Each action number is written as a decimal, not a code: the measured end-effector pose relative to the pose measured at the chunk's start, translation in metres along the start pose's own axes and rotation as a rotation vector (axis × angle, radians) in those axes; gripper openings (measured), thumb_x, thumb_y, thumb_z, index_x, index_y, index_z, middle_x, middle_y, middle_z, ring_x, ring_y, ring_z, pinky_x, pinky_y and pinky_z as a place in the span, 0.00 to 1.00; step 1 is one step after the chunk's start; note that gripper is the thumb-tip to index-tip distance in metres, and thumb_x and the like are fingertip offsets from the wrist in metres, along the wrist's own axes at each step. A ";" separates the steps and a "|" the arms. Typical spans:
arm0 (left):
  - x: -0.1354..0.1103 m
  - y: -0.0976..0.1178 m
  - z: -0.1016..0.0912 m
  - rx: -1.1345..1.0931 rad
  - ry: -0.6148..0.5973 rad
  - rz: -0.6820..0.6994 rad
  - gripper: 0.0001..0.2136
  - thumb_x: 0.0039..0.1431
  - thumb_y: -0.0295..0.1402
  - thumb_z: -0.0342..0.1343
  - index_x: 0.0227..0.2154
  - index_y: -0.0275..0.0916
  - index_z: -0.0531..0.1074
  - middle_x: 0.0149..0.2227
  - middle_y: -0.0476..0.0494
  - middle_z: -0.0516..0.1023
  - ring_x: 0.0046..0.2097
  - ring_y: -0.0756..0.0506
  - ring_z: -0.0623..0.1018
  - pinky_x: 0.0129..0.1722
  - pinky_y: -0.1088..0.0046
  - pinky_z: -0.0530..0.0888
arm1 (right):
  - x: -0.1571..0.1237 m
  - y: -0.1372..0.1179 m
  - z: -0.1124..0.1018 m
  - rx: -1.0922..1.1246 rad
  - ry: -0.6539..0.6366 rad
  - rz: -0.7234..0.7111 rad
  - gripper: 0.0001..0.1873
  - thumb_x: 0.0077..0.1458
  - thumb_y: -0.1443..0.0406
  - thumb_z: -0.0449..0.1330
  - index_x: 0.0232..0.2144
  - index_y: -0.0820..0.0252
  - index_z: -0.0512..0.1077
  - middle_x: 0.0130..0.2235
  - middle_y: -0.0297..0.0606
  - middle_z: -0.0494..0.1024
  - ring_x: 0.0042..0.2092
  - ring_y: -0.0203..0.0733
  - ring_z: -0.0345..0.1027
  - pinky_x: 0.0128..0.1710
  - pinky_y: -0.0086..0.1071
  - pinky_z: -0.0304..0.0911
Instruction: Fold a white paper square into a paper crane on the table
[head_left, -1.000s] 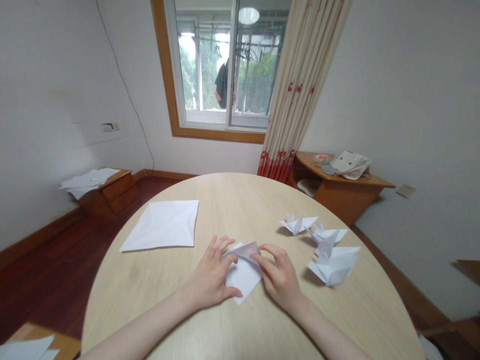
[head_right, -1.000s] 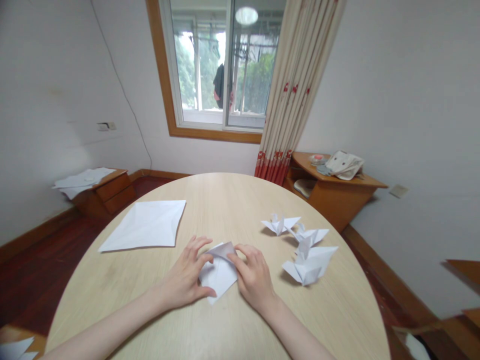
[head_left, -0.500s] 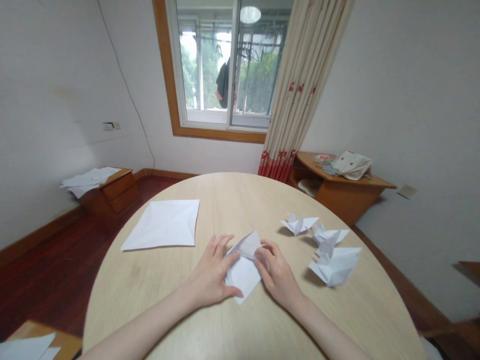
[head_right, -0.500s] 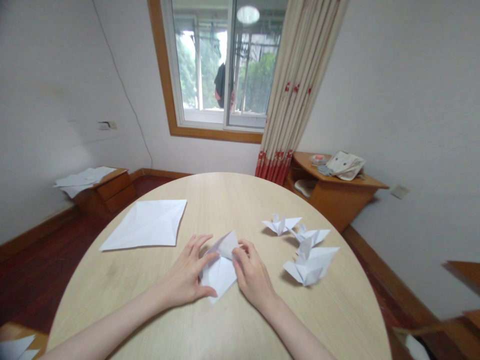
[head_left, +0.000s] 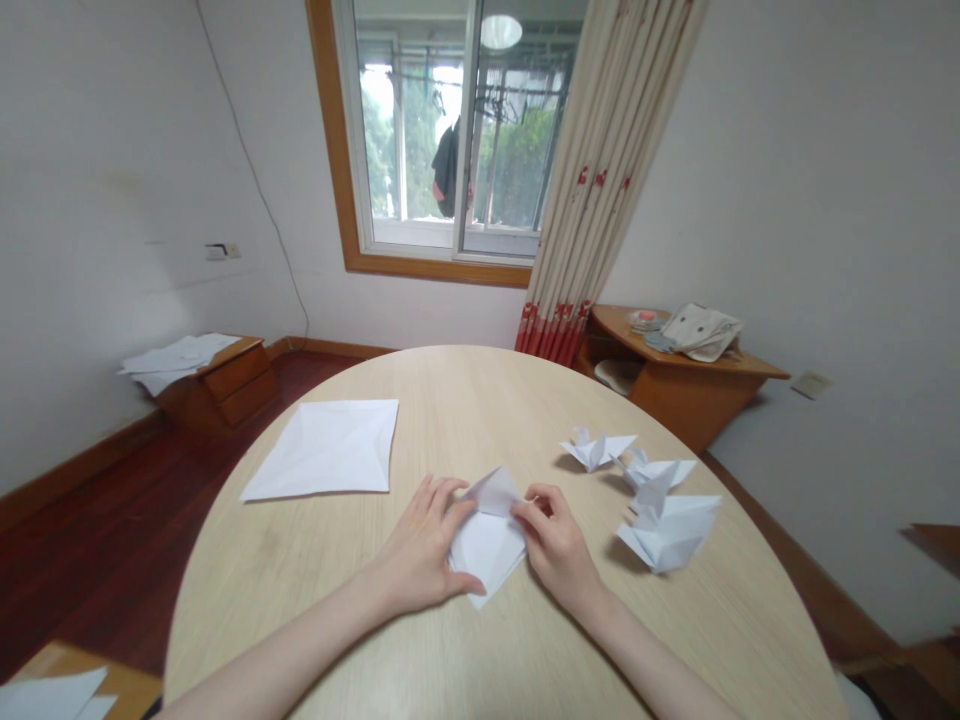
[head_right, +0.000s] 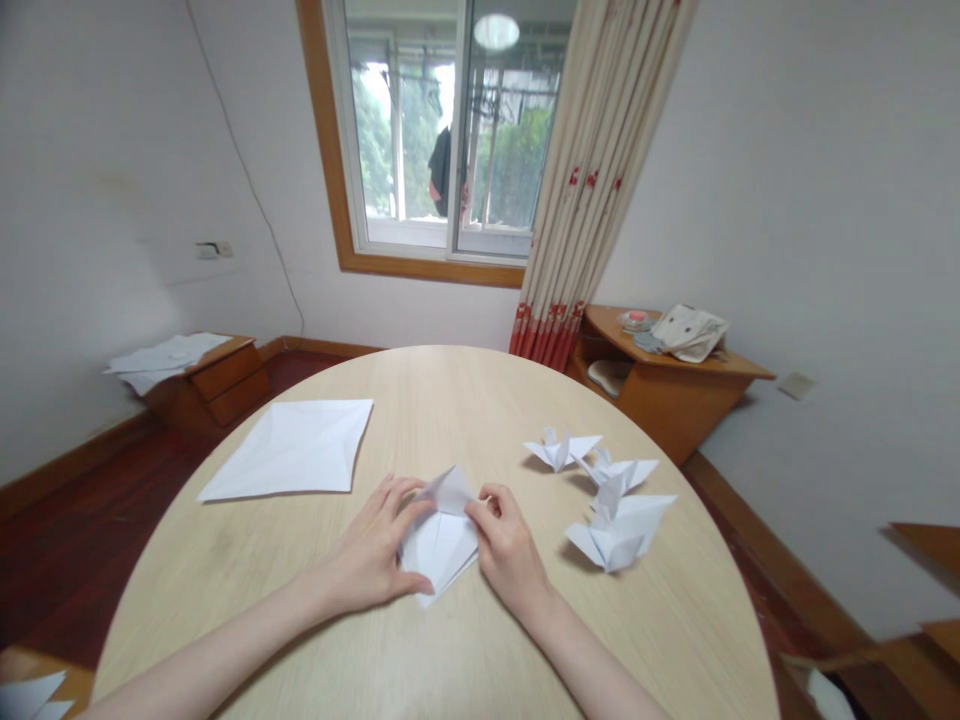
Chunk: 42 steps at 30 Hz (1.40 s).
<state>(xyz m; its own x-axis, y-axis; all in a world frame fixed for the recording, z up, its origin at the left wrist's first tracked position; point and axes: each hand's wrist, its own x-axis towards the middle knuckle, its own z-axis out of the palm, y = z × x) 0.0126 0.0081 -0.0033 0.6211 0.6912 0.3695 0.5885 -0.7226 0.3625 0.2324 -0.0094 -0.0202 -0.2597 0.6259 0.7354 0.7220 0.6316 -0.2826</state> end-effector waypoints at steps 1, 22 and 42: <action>0.000 0.000 0.000 -0.001 0.006 -0.004 0.39 0.37 0.51 0.69 0.52 0.42 0.64 0.55 0.34 0.64 0.59 0.31 0.63 0.60 0.40 0.53 | 0.000 0.000 0.000 0.003 0.005 0.012 0.13 0.57 0.76 0.49 0.36 0.57 0.69 0.39 0.40 0.65 0.34 0.39 0.66 0.33 0.33 0.68; -0.001 0.002 -0.004 0.148 -0.059 0.018 0.35 0.40 0.55 0.67 0.52 0.45 0.71 0.63 0.32 0.57 0.63 0.30 0.57 0.60 0.41 0.54 | 0.001 -0.025 -0.002 -0.256 -0.260 0.060 0.19 0.58 0.69 0.53 0.47 0.45 0.75 0.66 0.41 0.54 0.66 0.59 0.40 0.55 0.61 0.49; -0.005 -0.003 0.000 0.272 -0.032 0.036 0.38 0.42 0.62 0.59 0.53 0.43 0.69 0.66 0.34 0.53 0.64 0.28 0.57 0.61 0.40 0.50 | 0.002 -0.027 -0.004 -0.341 -0.279 0.041 0.16 0.61 0.65 0.53 0.47 0.47 0.75 0.66 0.40 0.56 0.66 0.62 0.40 0.55 0.63 0.47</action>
<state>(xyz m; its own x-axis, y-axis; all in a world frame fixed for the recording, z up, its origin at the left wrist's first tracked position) 0.0077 0.0064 -0.0061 0.6576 0.6674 0.3495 0.6804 -0.7253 0.1048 0.2149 -0.0274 -0.0082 -0.3557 0.7765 0.5201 0.8936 0.4456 -0.0541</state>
